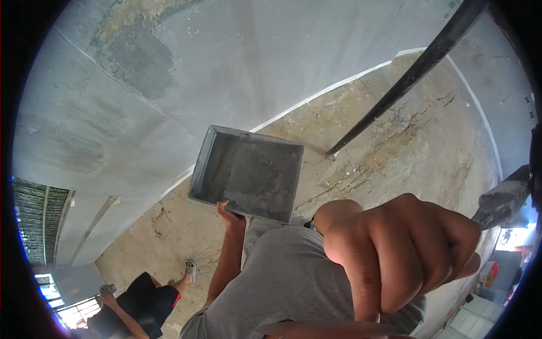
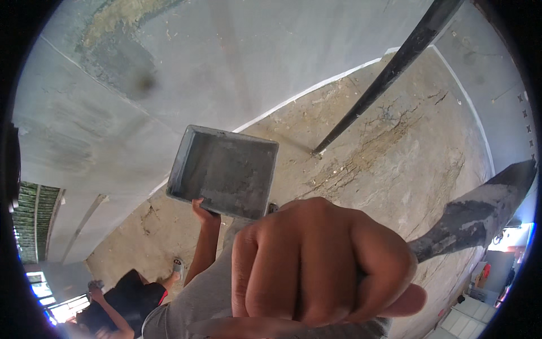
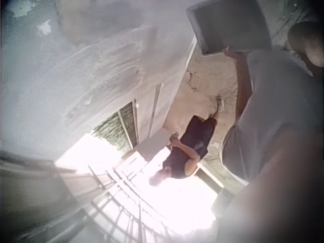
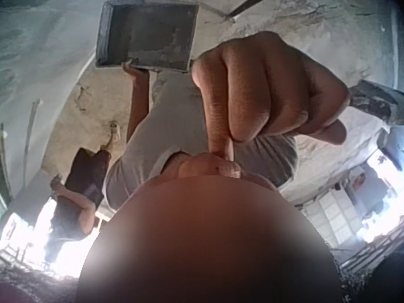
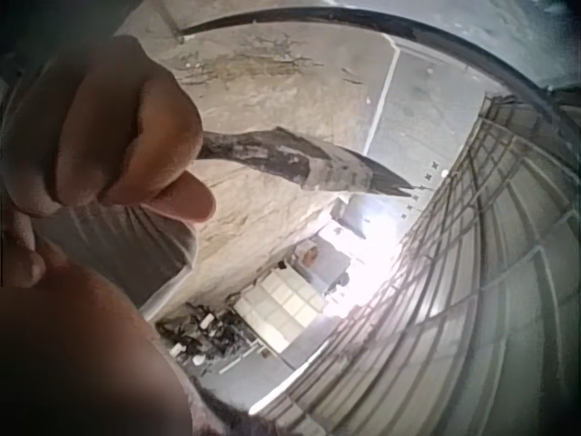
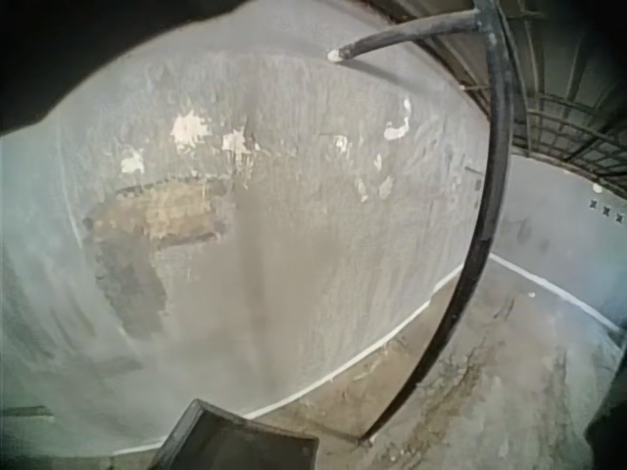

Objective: Apply plaster or filler to a damaged area of a wall using a putty knife and a tray.

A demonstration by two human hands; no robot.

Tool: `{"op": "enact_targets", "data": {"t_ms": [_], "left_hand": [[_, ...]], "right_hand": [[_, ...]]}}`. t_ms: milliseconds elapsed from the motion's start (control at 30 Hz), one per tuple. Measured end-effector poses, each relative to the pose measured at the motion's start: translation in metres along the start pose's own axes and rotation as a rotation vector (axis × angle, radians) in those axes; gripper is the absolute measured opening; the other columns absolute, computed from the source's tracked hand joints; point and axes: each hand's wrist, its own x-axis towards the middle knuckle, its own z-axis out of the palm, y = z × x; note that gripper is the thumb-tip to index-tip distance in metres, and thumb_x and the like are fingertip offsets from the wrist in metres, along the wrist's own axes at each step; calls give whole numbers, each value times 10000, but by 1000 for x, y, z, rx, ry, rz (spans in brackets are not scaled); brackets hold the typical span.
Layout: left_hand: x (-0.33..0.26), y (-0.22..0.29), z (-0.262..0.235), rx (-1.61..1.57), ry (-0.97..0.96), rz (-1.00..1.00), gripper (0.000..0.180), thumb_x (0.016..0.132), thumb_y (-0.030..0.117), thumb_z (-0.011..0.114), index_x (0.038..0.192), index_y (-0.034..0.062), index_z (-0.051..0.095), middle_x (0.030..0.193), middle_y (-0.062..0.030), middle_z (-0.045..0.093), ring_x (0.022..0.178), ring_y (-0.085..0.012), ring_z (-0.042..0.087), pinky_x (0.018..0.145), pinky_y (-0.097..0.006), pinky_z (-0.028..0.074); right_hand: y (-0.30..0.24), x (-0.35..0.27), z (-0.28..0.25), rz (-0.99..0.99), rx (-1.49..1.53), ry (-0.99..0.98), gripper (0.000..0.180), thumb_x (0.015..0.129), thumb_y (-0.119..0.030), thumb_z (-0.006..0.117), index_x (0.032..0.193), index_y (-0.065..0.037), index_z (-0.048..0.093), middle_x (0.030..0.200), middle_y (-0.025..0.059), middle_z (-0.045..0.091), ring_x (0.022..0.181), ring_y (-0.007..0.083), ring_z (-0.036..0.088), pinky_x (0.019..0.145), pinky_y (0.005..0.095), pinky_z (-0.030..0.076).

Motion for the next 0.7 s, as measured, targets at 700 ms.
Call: {"op": "enact_targets", "data": {"t_ms": [700], "left_hand": [[-7,7,17,-27,-74,-136,374,746,260,556,1077,88,580,1056,-76,615,997,-283,585,869,-437,467]], "right_hand": [[21,-165,-201,1158,-2178,23,428,893,-477,647,945,-53,667,625,144,633,622,324,664,541,404,495]]}}
